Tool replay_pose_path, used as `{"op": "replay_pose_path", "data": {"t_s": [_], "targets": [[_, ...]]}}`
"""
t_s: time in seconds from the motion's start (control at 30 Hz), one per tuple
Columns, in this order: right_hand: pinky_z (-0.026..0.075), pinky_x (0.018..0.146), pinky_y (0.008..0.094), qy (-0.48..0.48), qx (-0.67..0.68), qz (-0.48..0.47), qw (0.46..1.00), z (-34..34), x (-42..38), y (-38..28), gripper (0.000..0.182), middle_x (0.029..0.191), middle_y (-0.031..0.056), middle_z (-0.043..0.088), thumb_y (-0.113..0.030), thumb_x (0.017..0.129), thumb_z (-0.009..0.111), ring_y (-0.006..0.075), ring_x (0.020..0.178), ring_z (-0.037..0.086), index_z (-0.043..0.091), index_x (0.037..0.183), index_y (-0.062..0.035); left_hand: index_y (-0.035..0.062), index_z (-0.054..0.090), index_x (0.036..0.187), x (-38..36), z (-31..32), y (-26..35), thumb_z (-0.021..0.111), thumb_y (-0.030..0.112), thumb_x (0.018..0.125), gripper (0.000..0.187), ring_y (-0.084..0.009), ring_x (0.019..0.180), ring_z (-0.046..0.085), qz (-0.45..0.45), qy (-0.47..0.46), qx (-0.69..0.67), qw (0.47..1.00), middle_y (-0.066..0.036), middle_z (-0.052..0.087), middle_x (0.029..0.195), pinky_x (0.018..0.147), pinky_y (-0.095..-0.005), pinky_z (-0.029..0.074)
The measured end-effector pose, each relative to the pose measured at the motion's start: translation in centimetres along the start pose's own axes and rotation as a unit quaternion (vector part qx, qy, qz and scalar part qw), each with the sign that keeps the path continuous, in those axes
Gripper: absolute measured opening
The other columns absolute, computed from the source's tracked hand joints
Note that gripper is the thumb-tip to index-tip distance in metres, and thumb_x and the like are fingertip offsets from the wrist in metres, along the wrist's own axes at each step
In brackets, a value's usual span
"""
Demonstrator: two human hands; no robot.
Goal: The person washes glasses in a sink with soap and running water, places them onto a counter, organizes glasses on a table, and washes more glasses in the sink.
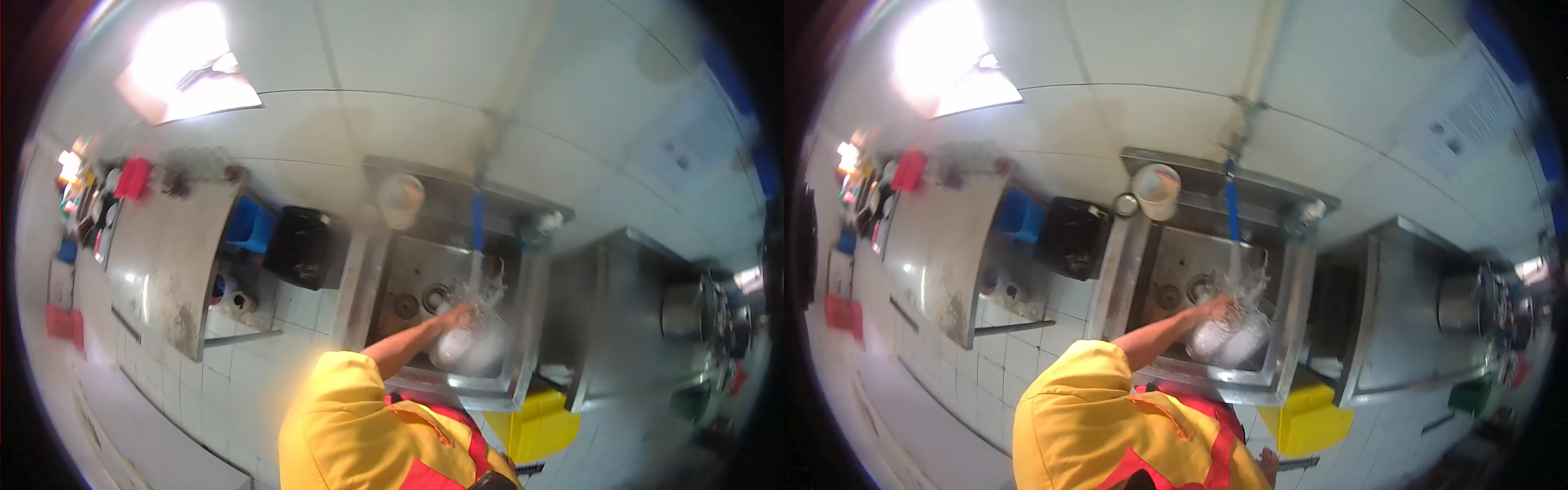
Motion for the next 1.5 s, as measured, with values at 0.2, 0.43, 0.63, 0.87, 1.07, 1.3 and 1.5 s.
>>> {"op": "replay_pose_path", "data": {"t_s": [0.2,0.43,0.63,0.87,1.07,1.3,1.5], "targets": [[0.044,0.045,0.0287,-0.013,-0.119,-0.078,0.99,0.8,-6.7,-9.1,0.037,0.073,0.0088,0.056,-0.034,0.086,0.049,0.0156,0.055,0.055,0.055,0.094,0.0015,0.0028,0.058,0.097,0.1,5.3,4.1,0.062,0.024,0.078,0.029,-0.0174,0.074,0.059,-0.076,-0.208,0.19,0.956,-0.008,0.062,0.083,0.071,-0.0291,0.048],[0.042,0.041,0.0264,-0.021,-0.079,0.032,0.996,1.6,-8.0,-9.7,0.035,0.061,0.0039,0.052,-0.036,0.083,0.048,0.0136,0.047,0.051,0.057,0.078,-0.0021,0.0049,0.047,0.115,-0.1,1.5,-3.1,0.047,0.036,0.082,0.045,-0.0262,0.089,0.054,-0.169,-0.211,0.105,0.957,-0.013,0.055,0.103,0.08,-0.0399,0.042],[0.046,0.045,0.0275,0.009,-0.138,-0.043,0.99,1.1,-6.6,-7.7,0.04,0.071,0.006,0.057,-0.036,0.083,0.051,0.0164,0.056,0.059,0.056,0.1,-0.0001,0.004,0.036,0.127,2.1,-5.1,-11.7,0.034,0.045,0.088,0.057,-0.0377,0.102,0.05,-0.169,-0.137,0.138,0.966,-0.019,0.047,0.121,0.083,-0.0537,0.038],[0.046,0.047,0.0278,-0.006,-0.049,0.074,0.996,1.1,-5.7,-6.4,0.038,0.076,0.0058,0.058,-0.035,0.083,0.054,0.0168,0.057,0.059,0.055,0.102,-0.0013,-0.0041,0.039,0.12,2.7,-2.7,-6.2,0.042,0.027,0.088,0.045,-0.0399,0.091,0.055,-0.16,-0.12,0.074,0.977,-0.021,0.049,0.115,0.073,-0.0531,0.047],[0.046,0.048,0.0278,0.002,-0.056,0.085,0.995,1.4,-6.4,-9.9,0.036,0.08,0.0053,0.057,-0.034,0.084,0.055,0.0165,0.058,0.058,0.055,0.103,-0.0038,-0.0036,0.042,0.117,0.1,0.1,-3.1,0.045,0.026,0.086,0.043,-0.0382,0.089,0.056,-0.193,-0.056,0.014,0.979,-0.02,0.051,0.11,0.073,-0.0503,0.047],[0.044,0.046,0.0257,0.019,-0.036,0.084,0.996,1.2,-7.2,-11.0,0.035,0.078,0.0042,0.057,-0.034,0.084,0.055,0.0144,0.057,0.056,0.055,0.105,-0.0054,-0.0031,0.046,0.113,-6.7,2.2,1.0,0.049,0.025,0.083,0.041,-0.0361,0.086,0.057,-0.242,0.121,-0.013,0.963,-0.019,0.053,0.104,0.072,-0.0469,0.048],[0.042,0.042,0.025,0.005,-0.055,0.072,0.996,1.9,-7.0,-11.4,0.036,0.068,0.0039,0.055,-0.033,0.084,0.056,0.0135,0.052,0.053,0.055,0.104,-0.0035,-0.0027,0.049,0.109,-8.5,2.3,3.4,0.052,0.025,0.08,0.04,-0.0344,0.083,0.058,-0.234,0.236,0.0,0.943,-0.018,0.055,0.099,0.072,-0.0441,0.048]]}}
Point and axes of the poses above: each hand's wrist, its own x-axis towards the middle knuckle, its own z-axis out of the palm, y = z × x, the point moved 8 cm from there along x, towards the middle knuckle
